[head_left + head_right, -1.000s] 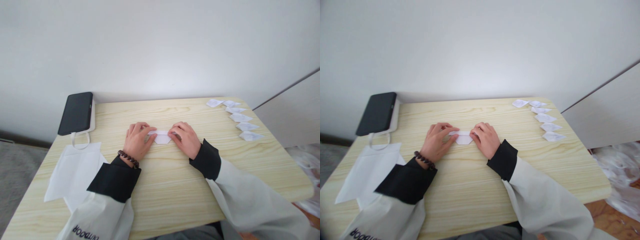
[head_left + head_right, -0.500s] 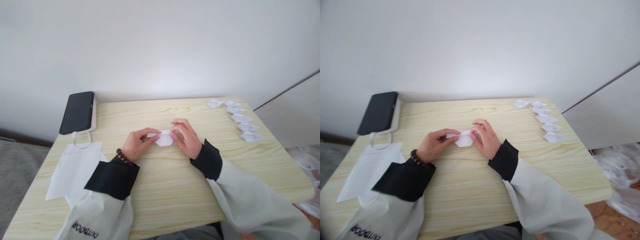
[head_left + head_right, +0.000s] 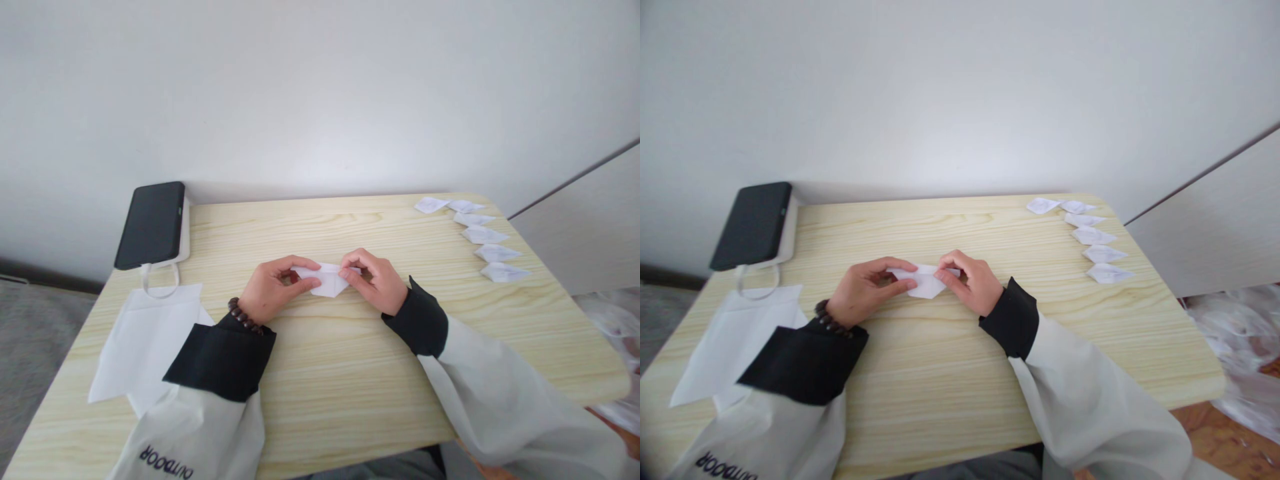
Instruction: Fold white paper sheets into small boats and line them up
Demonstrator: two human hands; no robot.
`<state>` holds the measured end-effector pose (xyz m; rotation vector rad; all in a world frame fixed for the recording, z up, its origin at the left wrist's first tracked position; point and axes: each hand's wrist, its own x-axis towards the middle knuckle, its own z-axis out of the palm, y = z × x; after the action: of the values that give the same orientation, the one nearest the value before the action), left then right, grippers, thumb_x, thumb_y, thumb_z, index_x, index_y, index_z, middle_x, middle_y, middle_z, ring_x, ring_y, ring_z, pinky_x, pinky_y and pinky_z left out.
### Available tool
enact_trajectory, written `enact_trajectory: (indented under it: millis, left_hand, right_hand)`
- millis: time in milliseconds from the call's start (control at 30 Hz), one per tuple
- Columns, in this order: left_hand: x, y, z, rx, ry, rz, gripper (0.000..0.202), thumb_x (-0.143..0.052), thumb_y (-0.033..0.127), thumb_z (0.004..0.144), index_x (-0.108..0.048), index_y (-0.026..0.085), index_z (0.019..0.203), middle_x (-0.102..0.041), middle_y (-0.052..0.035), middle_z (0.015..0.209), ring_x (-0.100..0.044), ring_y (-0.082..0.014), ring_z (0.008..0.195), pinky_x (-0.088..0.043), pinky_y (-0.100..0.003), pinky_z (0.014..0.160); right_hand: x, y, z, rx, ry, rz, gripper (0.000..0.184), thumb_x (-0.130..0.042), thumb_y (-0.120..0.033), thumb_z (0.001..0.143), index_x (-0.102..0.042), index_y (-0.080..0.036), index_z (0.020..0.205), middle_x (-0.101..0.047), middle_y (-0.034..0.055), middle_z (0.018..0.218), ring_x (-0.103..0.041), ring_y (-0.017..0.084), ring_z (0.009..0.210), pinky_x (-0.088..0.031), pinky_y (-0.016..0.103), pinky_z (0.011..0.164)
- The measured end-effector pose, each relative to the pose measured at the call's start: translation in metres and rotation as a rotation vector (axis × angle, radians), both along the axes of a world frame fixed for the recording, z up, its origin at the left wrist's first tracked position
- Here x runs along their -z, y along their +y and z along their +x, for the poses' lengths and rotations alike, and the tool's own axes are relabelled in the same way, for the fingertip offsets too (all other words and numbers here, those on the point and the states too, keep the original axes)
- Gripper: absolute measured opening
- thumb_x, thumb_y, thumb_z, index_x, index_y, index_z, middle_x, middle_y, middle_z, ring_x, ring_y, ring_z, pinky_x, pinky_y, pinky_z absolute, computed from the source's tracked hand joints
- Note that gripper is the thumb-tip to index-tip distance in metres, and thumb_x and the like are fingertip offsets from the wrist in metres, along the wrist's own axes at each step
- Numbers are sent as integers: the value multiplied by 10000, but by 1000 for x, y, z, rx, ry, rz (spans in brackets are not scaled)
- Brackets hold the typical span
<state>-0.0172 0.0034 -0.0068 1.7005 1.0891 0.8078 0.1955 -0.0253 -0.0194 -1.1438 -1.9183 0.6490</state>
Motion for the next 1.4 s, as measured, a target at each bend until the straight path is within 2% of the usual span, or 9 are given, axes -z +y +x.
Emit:
enact_trajectory:
  millis: [133, 333, 567, 867, 1067, 1167, 1267, 1333, 1400]
  left_hand:
    - [1, 0, 0, -34, -56, -80, 260, -706, 383, 706, -656, 148, 807, -639, -1, 621, -586, -102, 498, -458, -197, 471]
    - [-3, -3, 2, 24, -128, -146, 227, -686, 346, 727, -646, 150, 834, -578, 30, 524, -531, -82, 423, -440, -176, 408]
    - [-10, -5, 3, 126, -108, -195, 219, -651, 326, 734, -638, 153, 868, -619, 16, 575, -563, -95, 460, -476, -194, 452]
    - [-11, -5, -1, 124, -71, -135, 179, -566, 243, 761, -692, 129, 817, -632, 5, 541, -586, -101, 480, -458, -186, 486]
    - [-10, -5, 3, 47, -55, -122, 263, -581, 371, 792, -708, 140, 785, -705, -27, 674, -643, -129, 560, -518, -219, 563]
    - [-6, -4, 4, 10, -129, -176, 349, -663, 403, 736, -670, 133, 957, -717, -35, 738, -652, -137, 543, -537, -229, 538]
    - [-3, -2, 3, 24, -159, -230, 526, -696, 399, 719, -572, 140, 1160, -724, -40, 769, -667, -143, 555, -546, -230, 551]
    - [-3, -1, 1, 25, -138, -230, 511, -689, 404, 728, -580, 136, 1149, -727, -49, 783, -673, -145, 577, -548, -231, 578]
    - [-4, -1, 0, 20, -104, -207, 463, -678, 410, 734, -615, 130, 1097, -726, -56, 805, -673, -144, 586, -546, -233, 586]
  right_hand:
    - [-1, -1, 0, -57, 32, 62, 177, -593, -365, 836, -597, -202, 906, -678, 19, 838, -595, 109, 651, -454, 216, 571]
    - [-3, -2, 0, -77, 51, 121, 93, -561, -223, 857, -633, -200, 911, -699, 26, 858, -639, 121, 767, -497, 244, 711]
    - [-6, -3, 3, -57, 87, -5, 94, -573, -211, 827, -645, -184, 881, -700, 19, 826, -632, 110, 686, -496, 212, 620]
    - [-7, -3, 6, -120, 102, 99, 193, -507, -62, 767, -663, -170, 803, -695, 19, 757, -628, 106, 671, -484, 214, 648]
    - [-10, -6, 4, -93, 103, 82, 116, -544, -148, 809, -659, -165, 815, -685, 35, 763, -628, 121, 703, -484, 236, 674]
    - [-7, -5, 4, -27, 127, 53, 82, -577, -204, 819, -643, -170, 852, -686, 35, 801, -636, 125, 730, -490, 238, 689]
    - [-2, -4, 4, 8, 175, -29, 255, -585, -236, 828, -585, -180, 1077, -690, 32, 875, -646, 123, 739, -508, 239, 695]
    - [0, -3, 4, 13, 175, -82, 311, -579, -256, 837, -557, -183, 1139, -695, 33, 895, -654, 126, 740, -515, 241, 685]
    - [-1, -2, 4, 30, 150, -101, 269, -576, -268, 839, -587, -180, 1093, -702, 42, 916, -663, 139, 773, -516, 244, 686]
